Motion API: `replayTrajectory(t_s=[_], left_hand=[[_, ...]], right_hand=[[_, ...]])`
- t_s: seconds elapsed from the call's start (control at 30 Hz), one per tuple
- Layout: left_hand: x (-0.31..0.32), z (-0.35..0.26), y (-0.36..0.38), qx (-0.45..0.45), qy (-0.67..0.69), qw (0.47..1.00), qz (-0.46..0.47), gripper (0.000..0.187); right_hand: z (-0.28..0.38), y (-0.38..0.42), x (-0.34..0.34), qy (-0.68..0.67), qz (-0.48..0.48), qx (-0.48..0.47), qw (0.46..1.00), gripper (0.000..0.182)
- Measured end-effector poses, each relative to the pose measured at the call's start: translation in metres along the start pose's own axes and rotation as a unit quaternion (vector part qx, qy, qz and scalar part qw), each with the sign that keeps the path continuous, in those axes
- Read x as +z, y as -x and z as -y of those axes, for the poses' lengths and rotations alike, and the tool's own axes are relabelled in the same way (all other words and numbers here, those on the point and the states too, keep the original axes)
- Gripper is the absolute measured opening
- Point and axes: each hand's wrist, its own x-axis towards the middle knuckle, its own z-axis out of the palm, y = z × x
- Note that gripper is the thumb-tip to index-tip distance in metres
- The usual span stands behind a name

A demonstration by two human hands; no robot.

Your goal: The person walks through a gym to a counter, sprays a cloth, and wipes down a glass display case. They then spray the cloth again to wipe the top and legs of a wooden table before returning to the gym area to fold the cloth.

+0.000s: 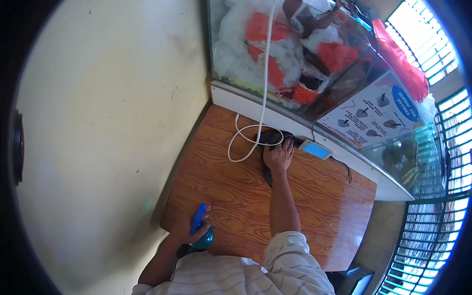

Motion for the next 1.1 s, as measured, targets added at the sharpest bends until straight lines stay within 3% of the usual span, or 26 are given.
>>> replayTrajectory(t_s=[0.07,0.13,0.17,0.27,0.33,0.4,0.43,0.5,0.57,0.7,0.77,0.83,0.9,0.97,1.03,1.1], left_hand=[[0.003,0.004,0.005,-0.010,0.029,1.000,-0.004,0.055],[0.011,0.006,0.007,-0.014,0.064,0.998,0.009,0.056],[0.011,0.008,0.007,-0.022,0.059,0.998,0.015,0.055],[0.007,0.011,0.006,-0.027,0.051,0.998,0.030,0.055],[0.002,0.010,0.009,-0.030,0.050,0.998,0.030,0.055],[-0.005,0.002,0.010,-0.032,0.067,0.997,0.034,0.056],[-0.006,0.004,0.010,-0.035,0.069,0.997,0.031,0.056],[-0.007,0.012,0.010,-0.019,0.075,0.997,0.031,0.056],[-0.008,0.016,0.006,-0.009,0.060,0.998,0.027,0.057],[-0.017,0.007,0.001,0.012,0.067,0.998,0.007,0.057],[-0.020,0.007,0.002,0.019,0.062,0.998,-0.004,0.057],[-0.023,0.007,0.005,0.025,0.058,0.998,-0.018,0.056],[-0.027,0.008,0.012,0.002,0.051,0.998,-0.026,0.056],[-0.028,0.011,0.021,-0.008,0.037,0.999,-0.036,0.056],[-0.031,0.019,0.037,-0.019,0.019,0.999,-0.044,0.056],[-0.034,0.035,0.053,-0.020,0.097,0.995,-0.029,0.056]], right_hand=[[-0.003,0.006,0.003,0.013,0.010,-0.020,1.000,0.074],[-0.009,0.018,0.005,0.062,0.052,-0.171,0.982,0.073],[-0.013,0.031,0.003,0.014,0.056,-0.231,0.971,0.070],[-0.044,0.071,-0.022,0.030,0.101,-0.244,0.964,0.067],[-0.097,0.085,-0.027,0.056,0.111,-0.076,0.989,0.062],[-0.140,0.092,-0.042,0.052,0.055,0.045,0.996,0.059],[-0.147,0.093,-0.034,0.054,0.057,0.042,0.996,0.059],[-0.156,0.095,-0.016,0.077,-0.072,0.114,0.988,0.059],[-0.105,0.123,-0.014,0.072,0.003,0.116,0.991,0.063],[0.003,0.205,0.008,0.141,0.126,-0.143,0.971,0.069],[0.053,0.212,0.003,-0.002,0.186,-0.236,0.954,0.069],[0.077,0.192,0.043,-0.056,0.092,-0.407,0.907,0.068],[0.117,0.155,0.041,-0.046,0.101,-0.433,0.895,0.072],[0.145,0.110,0.050,-0.021,0.097,-0.316,0.943,0.075],[0.151,0.064,0.027,0.031,0.102,-0.136,0.985,0.079],[0.119,0.027,0.050,-0.022,0.000,-0.009,1.000,0.085]])
